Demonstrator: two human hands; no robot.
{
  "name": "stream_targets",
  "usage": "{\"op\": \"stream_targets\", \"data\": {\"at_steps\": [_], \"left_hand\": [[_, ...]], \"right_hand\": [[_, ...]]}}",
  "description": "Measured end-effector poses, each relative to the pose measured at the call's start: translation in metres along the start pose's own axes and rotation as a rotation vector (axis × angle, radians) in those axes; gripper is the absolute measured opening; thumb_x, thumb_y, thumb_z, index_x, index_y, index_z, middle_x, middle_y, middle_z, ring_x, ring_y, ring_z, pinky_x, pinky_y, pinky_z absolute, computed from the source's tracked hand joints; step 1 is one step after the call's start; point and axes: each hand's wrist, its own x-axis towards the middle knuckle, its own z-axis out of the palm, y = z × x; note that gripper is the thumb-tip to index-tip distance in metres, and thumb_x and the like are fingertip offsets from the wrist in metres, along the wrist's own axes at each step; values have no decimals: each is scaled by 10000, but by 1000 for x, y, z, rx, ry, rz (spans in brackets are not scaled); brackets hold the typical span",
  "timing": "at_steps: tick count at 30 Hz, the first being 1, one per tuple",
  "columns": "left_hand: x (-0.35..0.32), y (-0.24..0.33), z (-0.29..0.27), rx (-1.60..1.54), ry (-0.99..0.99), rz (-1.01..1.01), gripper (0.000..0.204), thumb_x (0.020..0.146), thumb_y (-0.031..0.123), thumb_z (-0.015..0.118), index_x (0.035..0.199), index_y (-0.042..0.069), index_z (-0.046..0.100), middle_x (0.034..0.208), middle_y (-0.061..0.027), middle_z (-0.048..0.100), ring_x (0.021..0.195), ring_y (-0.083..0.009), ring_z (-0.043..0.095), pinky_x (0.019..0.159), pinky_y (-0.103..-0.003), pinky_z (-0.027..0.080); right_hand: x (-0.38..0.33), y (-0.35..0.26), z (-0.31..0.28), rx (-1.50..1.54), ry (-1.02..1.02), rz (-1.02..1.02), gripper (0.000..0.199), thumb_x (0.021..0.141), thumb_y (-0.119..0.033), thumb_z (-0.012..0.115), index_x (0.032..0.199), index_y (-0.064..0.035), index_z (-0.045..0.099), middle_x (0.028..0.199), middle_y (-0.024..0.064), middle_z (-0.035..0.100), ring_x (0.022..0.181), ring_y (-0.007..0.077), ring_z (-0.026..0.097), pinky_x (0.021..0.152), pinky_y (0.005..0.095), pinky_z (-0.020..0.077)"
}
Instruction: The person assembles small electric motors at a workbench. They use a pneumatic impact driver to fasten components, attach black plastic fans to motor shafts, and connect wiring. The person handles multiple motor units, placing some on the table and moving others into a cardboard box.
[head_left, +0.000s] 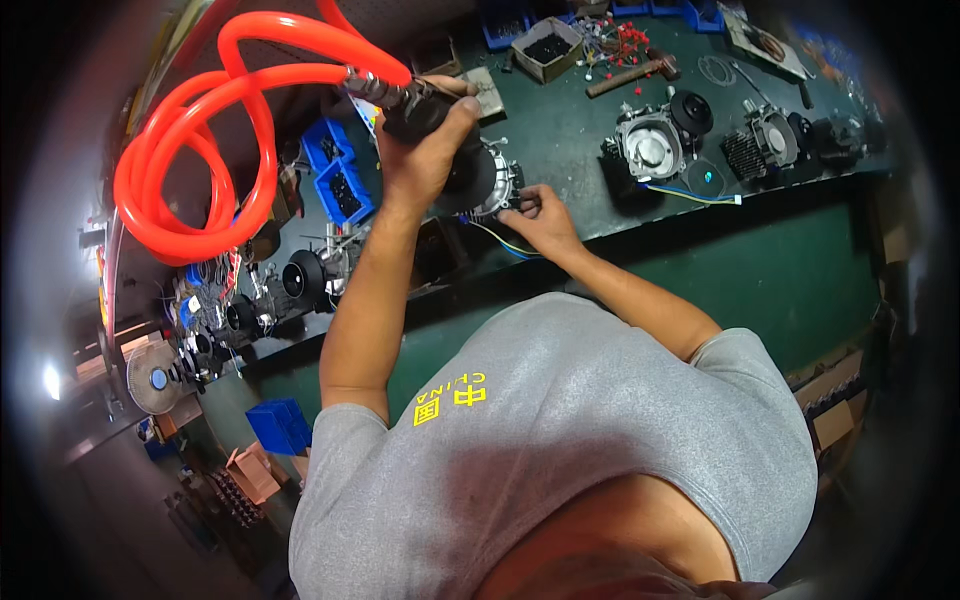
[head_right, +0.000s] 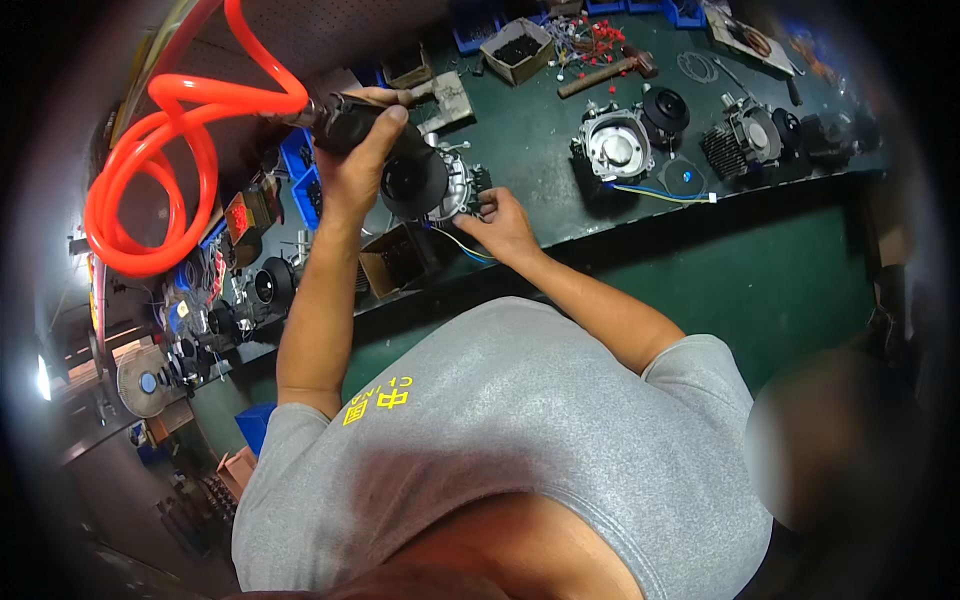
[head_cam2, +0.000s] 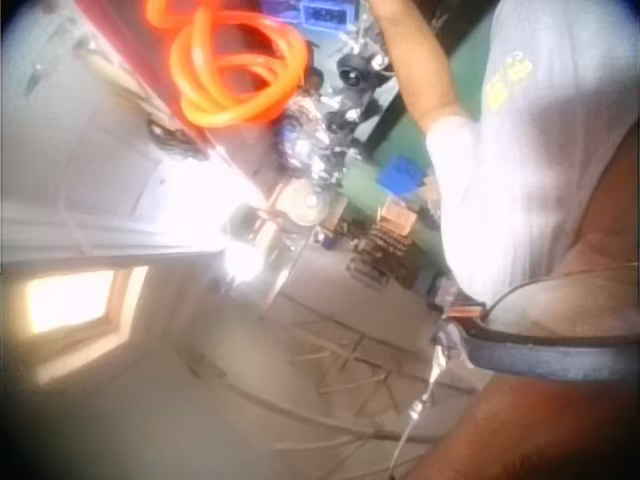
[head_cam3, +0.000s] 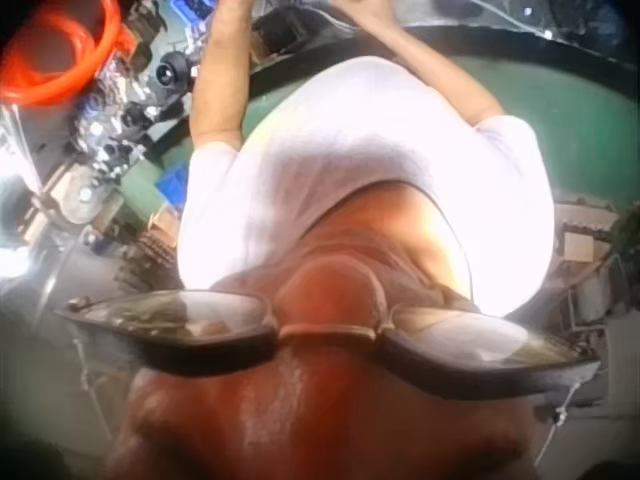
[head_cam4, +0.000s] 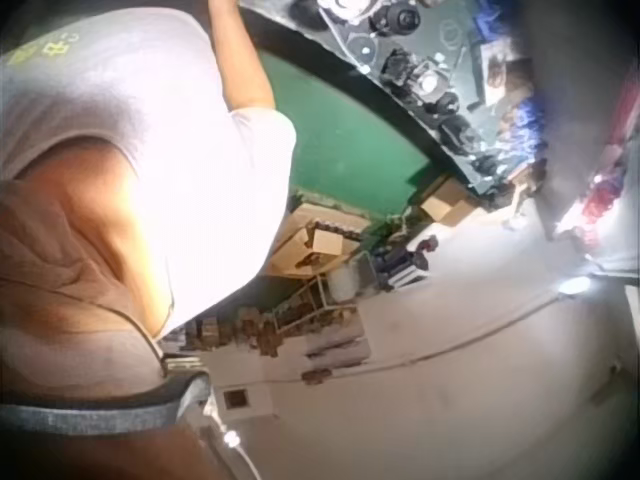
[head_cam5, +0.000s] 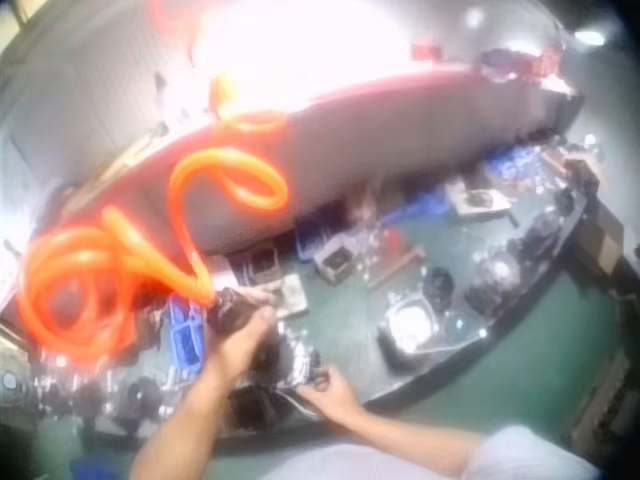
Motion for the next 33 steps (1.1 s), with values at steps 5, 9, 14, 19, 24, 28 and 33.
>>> {"op": "stream_targets", "data": {"at_steps": [5, 9, 14, 19, 24, 28, 33], "left_hand": [[3, 10, -4, 52, 10, 37, 153, 884, 52, 777, 1014, -18, 735, 814, -14, 721, 711, -81, 648, 705, -246, 528], [7, 3, -6, 24, 1, 11, 160, 885, 63, 777, 1019, -19, 745, 823, -9, 723, 735, -71, 643, 702, -246, 521], [10, 0, -7, 38, -28, 46, 168, 888, 77, 773, 1023, -18, 745, 857, -11, 735, 775, -78, 656, 736, -248, 528], [9, 1, -4, 35, -44, 67, 170, 890, 84, 769, 1029, -11, 745, 866, -5, 736, 783, -78, 658, 742, -255, 531], [11, 2, -6, 72, -73, 53, 158, 889, 80, 766, 1021, -7, 751, 891, -6, 744, 796, -81, 663, 763, -257, 536], [19, -10, -14, 0, -70, 60, 148, 890, 74, 763, 1018, 2, 760, 932, -19, 751, 819, -85, 671, 778, -262, 542], [24, -10, -19, 17, -96, 41, 162, 891, 80, 769, 1035, 5, 761, 946, -23, 752, 847, -89, 672, 802, -275, 546]], "right_hand": [[-4, -3, 24, -59, 67, -143, 499, 796, -249, 870, 1129, 40, 635, 1036, 150, 633, 838, 240, 636, 796, 373, 560], [1, 19, 22, -221, 234, -470, 367, 826, -188, 829, 1101, -2, 674, 1095, 171, 629, 945, 335, 640, 880, 397, 539], [0, 17, 23, -123, 218, -439, 369, 835, -183, 805, 1145, -19, 691, 1174, 157, 646, 1116, 345, 620, 971, 429, 495], [-6, 19, 29, -211, 243, -417, 400, 854, -210, 780, 1222, -65, 719, 1217, 121, 658, 1165, 312, 603, 995, 441, 430], [-2, 36, 33, -215, 298, -495, 371, 860, -208, 779, 1203, -73, 735, 1223, 100, 662, 1177, 300, 592, 993, 437, 403], [5, 33, 28, -208, 295, -524, 353, 865, -209, 778, 1187, -70, 743, 1224, 97, 662, 1178, 303, 590, 987, 440, 414], [6, 18, 24, -233, 317, -554, 328, 839, -125, 788, 1139, -8, 728, 1165, 179, 687, 1103, 364, 645, 962, 434, 504]]}}
